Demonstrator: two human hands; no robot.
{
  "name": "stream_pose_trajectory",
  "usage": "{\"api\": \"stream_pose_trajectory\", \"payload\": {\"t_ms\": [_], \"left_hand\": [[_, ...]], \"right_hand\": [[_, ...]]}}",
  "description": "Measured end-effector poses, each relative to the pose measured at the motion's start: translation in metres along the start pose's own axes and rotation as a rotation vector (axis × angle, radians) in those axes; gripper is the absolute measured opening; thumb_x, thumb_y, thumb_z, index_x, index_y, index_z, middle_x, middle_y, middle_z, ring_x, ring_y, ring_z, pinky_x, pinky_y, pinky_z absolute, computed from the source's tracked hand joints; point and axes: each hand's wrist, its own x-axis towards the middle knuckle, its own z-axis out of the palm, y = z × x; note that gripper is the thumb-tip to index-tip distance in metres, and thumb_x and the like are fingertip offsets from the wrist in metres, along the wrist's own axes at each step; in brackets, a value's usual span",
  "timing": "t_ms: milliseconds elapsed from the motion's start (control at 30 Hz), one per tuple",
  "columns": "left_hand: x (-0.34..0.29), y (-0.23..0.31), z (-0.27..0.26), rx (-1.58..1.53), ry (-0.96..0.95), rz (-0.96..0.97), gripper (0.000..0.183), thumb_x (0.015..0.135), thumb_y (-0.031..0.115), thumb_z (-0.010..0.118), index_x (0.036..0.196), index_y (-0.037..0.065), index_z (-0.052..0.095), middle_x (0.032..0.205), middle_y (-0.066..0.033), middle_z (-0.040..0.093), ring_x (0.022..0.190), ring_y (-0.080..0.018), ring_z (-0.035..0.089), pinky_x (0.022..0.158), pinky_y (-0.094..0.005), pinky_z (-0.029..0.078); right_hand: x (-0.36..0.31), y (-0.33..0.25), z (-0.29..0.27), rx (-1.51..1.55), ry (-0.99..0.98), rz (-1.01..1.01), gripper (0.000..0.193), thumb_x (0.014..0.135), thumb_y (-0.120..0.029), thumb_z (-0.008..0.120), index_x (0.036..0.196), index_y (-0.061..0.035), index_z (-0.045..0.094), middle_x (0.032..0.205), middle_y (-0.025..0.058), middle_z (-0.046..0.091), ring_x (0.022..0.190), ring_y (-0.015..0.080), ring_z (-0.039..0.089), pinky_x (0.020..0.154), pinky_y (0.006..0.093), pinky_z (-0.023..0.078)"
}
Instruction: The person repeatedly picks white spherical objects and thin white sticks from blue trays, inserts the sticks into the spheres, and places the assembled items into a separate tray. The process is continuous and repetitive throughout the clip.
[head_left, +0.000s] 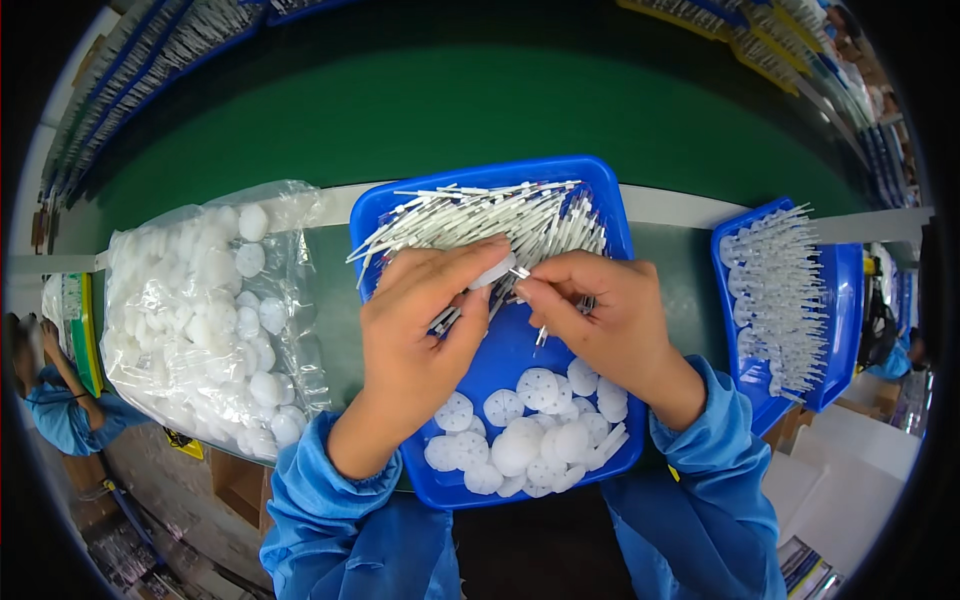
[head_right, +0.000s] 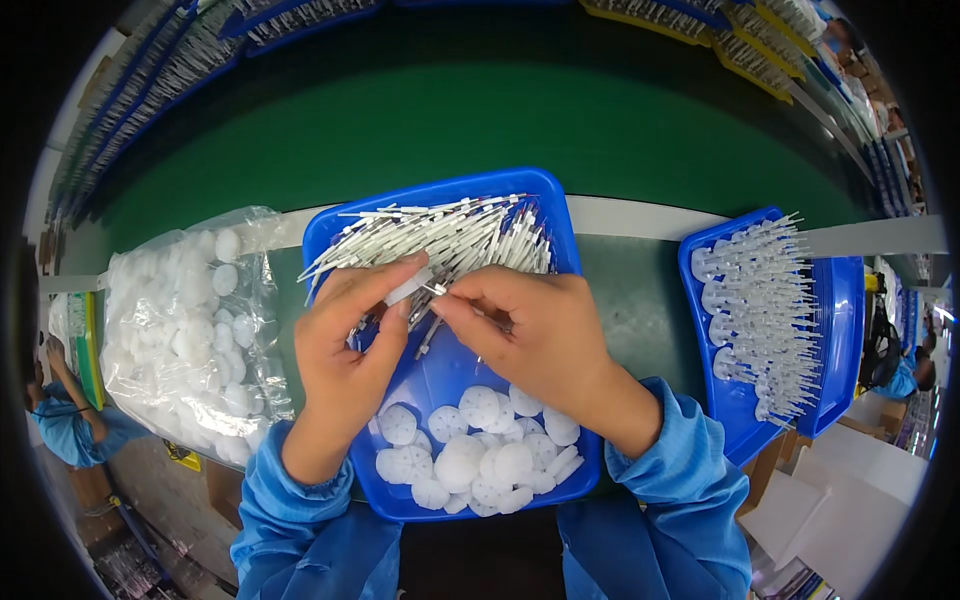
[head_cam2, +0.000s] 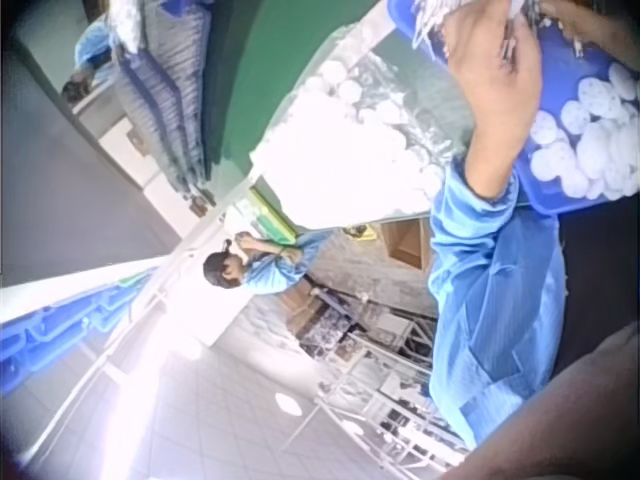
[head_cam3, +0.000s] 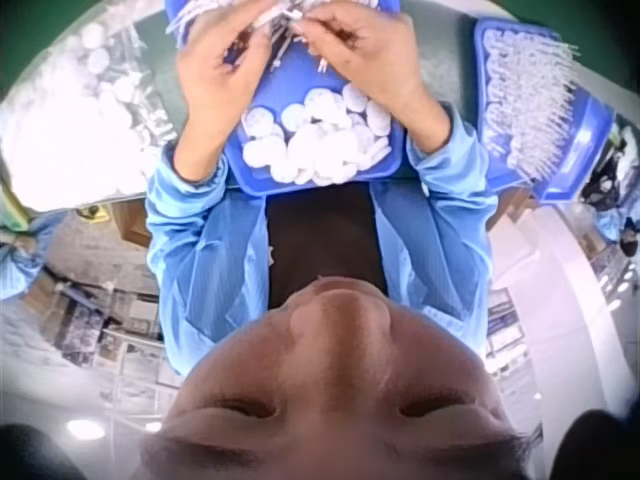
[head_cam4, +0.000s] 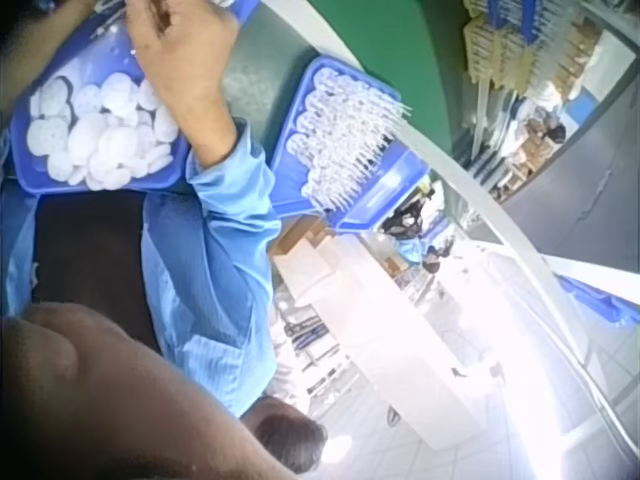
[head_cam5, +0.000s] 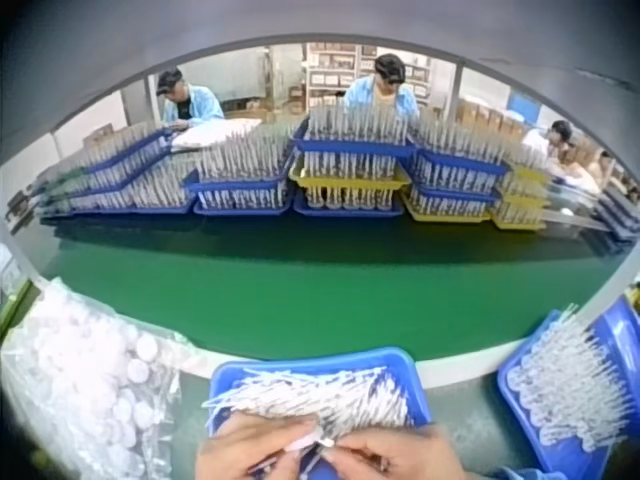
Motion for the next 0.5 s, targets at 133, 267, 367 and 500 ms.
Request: {"api": "stream_pose_trajectory", "payload": {"t_ms": [133, 267, 367, 500], "left_hand": [[-0.002, 0.007, 0.002, 0.117, 0.016, 0.051, 0.046, 0.085, -0.01, 0.076, 0.129, 0.005, 0.08, 0.111, -0.0125, 0.082, 0.093, -0.0236, 0.072, 0.076, -0.0309, 0.06], [-0.008, 0.011, 0.004, 0.126, 0.049, 0.014, 0.05, 0.084, -0.01, 0.078, 0.131, 0.005, 0.08, 0.095, -0.0118, 0.078, 0.083, -0.0218, 0.071, 0.07, -0.0314, 0.06], [-0.01, 0.012, 0.004, 0.128, 0.051, -0.006, 0.05, 0.084, -0.009, 0.079, 0.132, 0.006, 0.08, 0.087, -0.0108, 0.074, 0.077, -0.0209, 0.071, 0.068, -0.0319, 0.059], [-0.011, 0.009, 0.003, 0.091, 0.031, -0.048, 0.049, 0.086, -0.006, 0.081, 0.134, 0.006, 0.079, 0.095, -0.0115, 0.074, 0.081, -0.0198, 0.072, 0.068, -0.0316, 0.059]], "right_hand": [[0.003, 0.006, 0.003, -0.344, 0.153, -0.313, 0.015, 0.09, -0.016, 0.087, 0.098, -0.009, 0.077, 0.074, 0.0049, 0.075, 0.058, 0.0204, 0.07, 0.056, 0.032, 0.055], [0.006, 0.001, 0.004, -0.483, 0.199, -0.483, 0.016, 0.087, -0.014, 0.086, 0.096, -0.0097, 0.074, 0.08, 0.0025, 0.076, 0.064, 0.0212, 0.071, 0.058, 0.0348, 0.055], [0.008, 0.004, 0.008, -0.501, 0.237, -0.541, 0.016, 0.086, -0.012, 0.086, 0.096, -0.009, 0.074, 0.081, 0.0017, 0.075, 0.066, 0.0204, 0.072, 0.058, 0.0347, 0.055], [0.009, 0.006, 0.011, -0.452, 0.19, -0.483, 0.015, 0.088, -0.012, 0.085, 0.098, -0.0075, 0.075, 0.082, 0.004, 0.076, 0.067, 0.0224, 0.072, 0.059, 0.0343, 0.056]]}}
